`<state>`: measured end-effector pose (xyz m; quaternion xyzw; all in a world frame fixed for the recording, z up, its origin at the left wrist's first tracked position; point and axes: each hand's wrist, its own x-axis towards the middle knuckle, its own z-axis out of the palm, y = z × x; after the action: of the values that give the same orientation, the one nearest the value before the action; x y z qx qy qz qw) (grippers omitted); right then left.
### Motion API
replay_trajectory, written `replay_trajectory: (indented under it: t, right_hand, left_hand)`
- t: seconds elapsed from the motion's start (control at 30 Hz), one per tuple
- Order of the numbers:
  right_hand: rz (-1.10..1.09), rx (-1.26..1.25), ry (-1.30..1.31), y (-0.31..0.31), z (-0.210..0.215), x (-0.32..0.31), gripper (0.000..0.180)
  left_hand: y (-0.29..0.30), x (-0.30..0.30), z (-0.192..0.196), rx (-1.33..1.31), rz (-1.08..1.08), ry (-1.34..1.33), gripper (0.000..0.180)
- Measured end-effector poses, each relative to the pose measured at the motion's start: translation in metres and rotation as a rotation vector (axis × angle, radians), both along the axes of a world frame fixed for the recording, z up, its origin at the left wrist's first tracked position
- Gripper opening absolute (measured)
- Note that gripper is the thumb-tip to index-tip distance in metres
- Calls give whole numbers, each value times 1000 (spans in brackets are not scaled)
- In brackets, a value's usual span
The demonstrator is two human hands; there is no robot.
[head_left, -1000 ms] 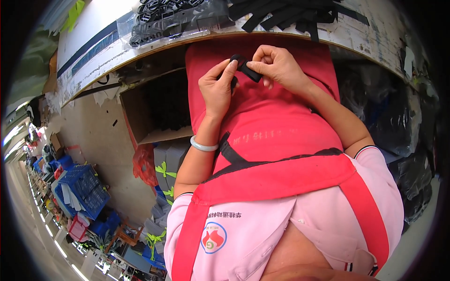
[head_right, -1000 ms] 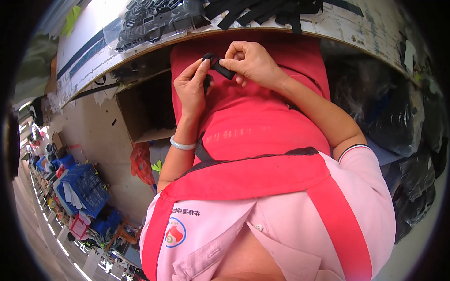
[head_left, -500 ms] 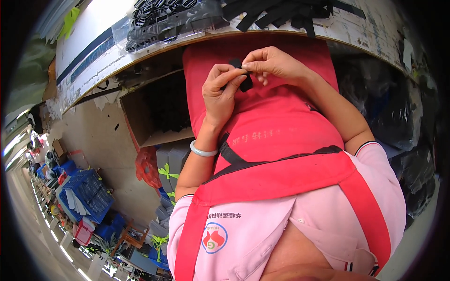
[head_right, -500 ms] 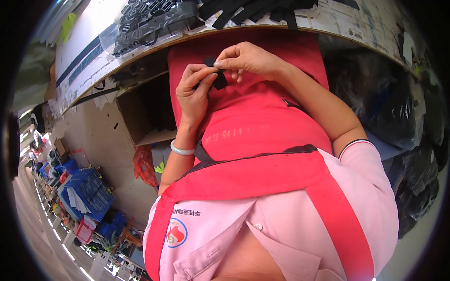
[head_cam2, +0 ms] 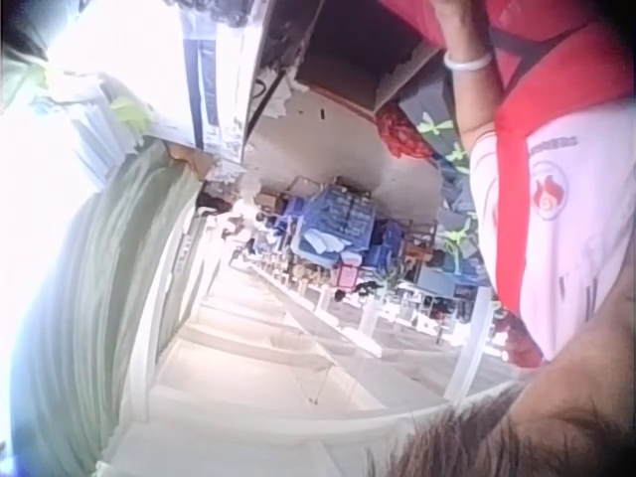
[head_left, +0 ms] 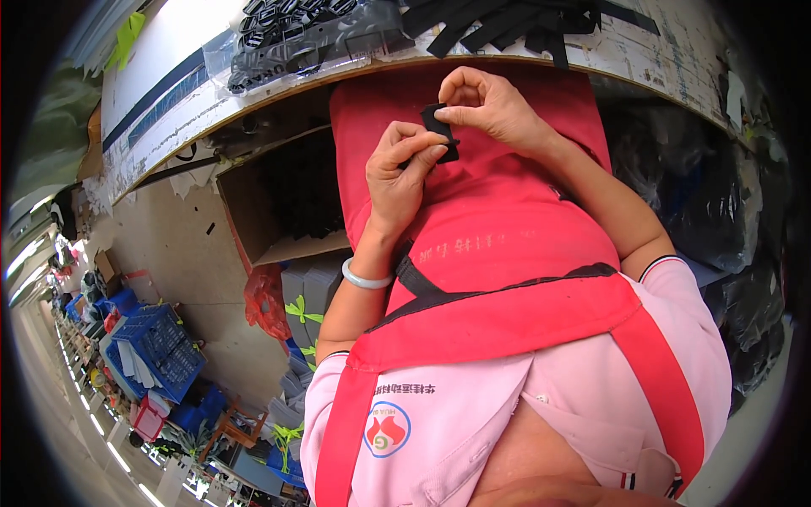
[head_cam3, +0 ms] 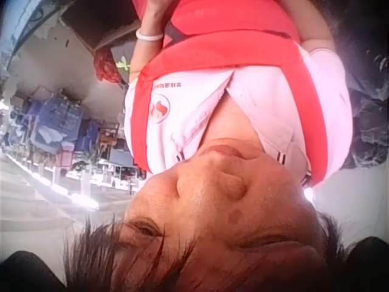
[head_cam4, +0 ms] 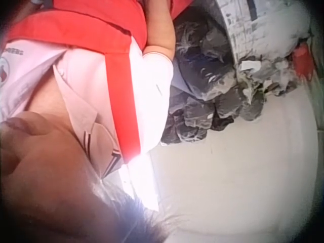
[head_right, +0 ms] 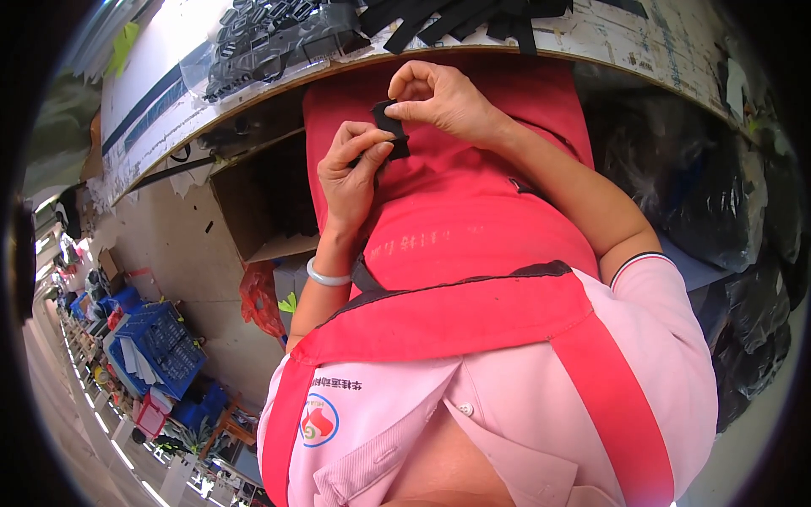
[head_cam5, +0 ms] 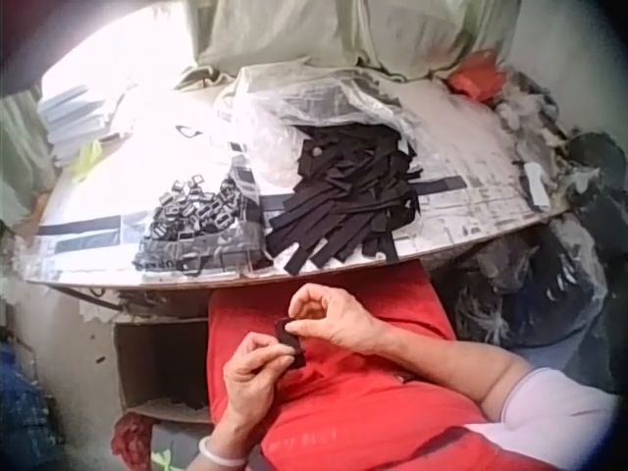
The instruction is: Assembling plastic buckles and hardware onto black nylon straps at a workstation.
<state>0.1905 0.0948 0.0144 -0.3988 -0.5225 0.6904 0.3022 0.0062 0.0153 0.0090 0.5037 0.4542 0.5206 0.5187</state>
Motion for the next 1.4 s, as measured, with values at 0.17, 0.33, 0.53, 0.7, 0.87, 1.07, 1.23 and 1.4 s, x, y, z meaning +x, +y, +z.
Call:
replay_trajectory:
  t: [0.17, 0.33, 0.53, 0.7, 0.87, 1.07, 1.23, 1.4]
  right_hand:
    - [-187, 82, -23, 10, 3, -9, 16]
    - [-44, 171, 214, 7, 35, -50, 23]
    - [217, 339, -488, 7, 34, -29, 20]
    - [363, 307, -507, -5, 13, -8, 19]
    - [250, 373, -334, 0, 9, 0, 14]
    - [265, 731, -262, -6, 9, 5, 12]
    - [55, 1026, -493, 14, 17, 22, 22]
    - [-278, 1224, -933, 47, -5, 52, 24]
  left_hand:
    - [-8, 2, -6, -390, 17, -433, 16]
    - [-6, -4, -13, -630, -19, -662, 40]
    - [-9, 2, -6, -379, -35, -560, 72]
    - [-7, -1, -7, -399, -73, -515, 70]
    - [3, -11, -10, -531, -9, -671, 42]
    - [3, -5, -7, -745, -193, -473, 32]
    - [5, -15, -26, -756, -274, -745, 32]
    - [10, -2, -14, -917, 36, -1058, 32]
